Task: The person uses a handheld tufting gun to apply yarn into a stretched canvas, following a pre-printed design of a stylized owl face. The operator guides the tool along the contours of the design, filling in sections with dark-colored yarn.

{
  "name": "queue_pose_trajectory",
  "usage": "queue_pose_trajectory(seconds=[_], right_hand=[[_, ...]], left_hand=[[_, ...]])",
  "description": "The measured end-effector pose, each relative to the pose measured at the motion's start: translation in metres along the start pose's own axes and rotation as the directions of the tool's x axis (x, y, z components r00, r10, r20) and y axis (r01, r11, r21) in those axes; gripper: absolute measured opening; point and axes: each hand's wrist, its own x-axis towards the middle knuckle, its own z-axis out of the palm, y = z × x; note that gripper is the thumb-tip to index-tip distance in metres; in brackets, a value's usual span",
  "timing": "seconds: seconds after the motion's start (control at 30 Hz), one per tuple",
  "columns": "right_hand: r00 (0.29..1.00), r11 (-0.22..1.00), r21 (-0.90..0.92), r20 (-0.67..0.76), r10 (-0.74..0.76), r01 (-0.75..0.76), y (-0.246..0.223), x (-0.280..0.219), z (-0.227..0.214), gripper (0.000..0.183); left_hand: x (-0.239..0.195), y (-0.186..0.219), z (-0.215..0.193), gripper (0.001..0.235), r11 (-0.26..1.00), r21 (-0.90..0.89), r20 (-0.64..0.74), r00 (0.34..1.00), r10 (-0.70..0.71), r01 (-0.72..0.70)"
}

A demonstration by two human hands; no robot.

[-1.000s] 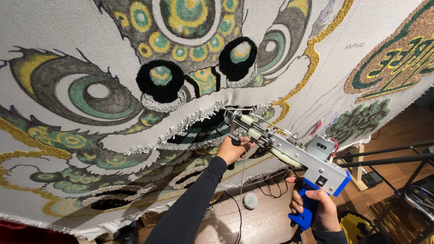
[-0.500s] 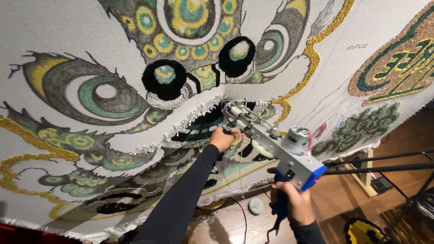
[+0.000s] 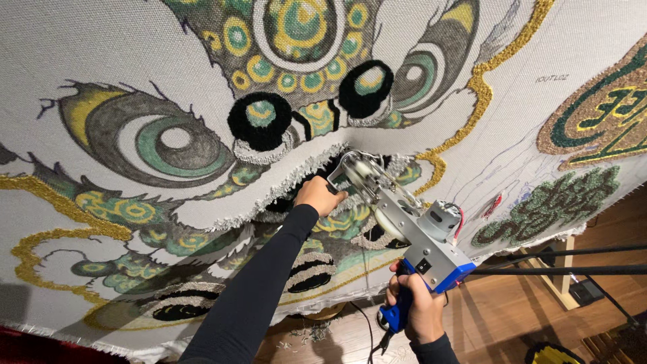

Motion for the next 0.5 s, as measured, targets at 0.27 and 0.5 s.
queue_pose_trajectory(seconds=[0.27,0.5], right_hand=[[1.0,1.0,0.008,0.008,0.029,-0.03,-0.012,-0.001,0.004,0.033],[0.999,0.999,-0.026,0.003,0.045,-0.045,-0.021,0.004,0.0,0.036]], left_hand=[[0.001,0.005,0.0,0.046,1.0,0.0,-0.058,0.998,0.028,-0.028],[0.008,0.007,0.001,0.048,0.999,-0.029,-0.043,0.998,0.045,-0.046]])
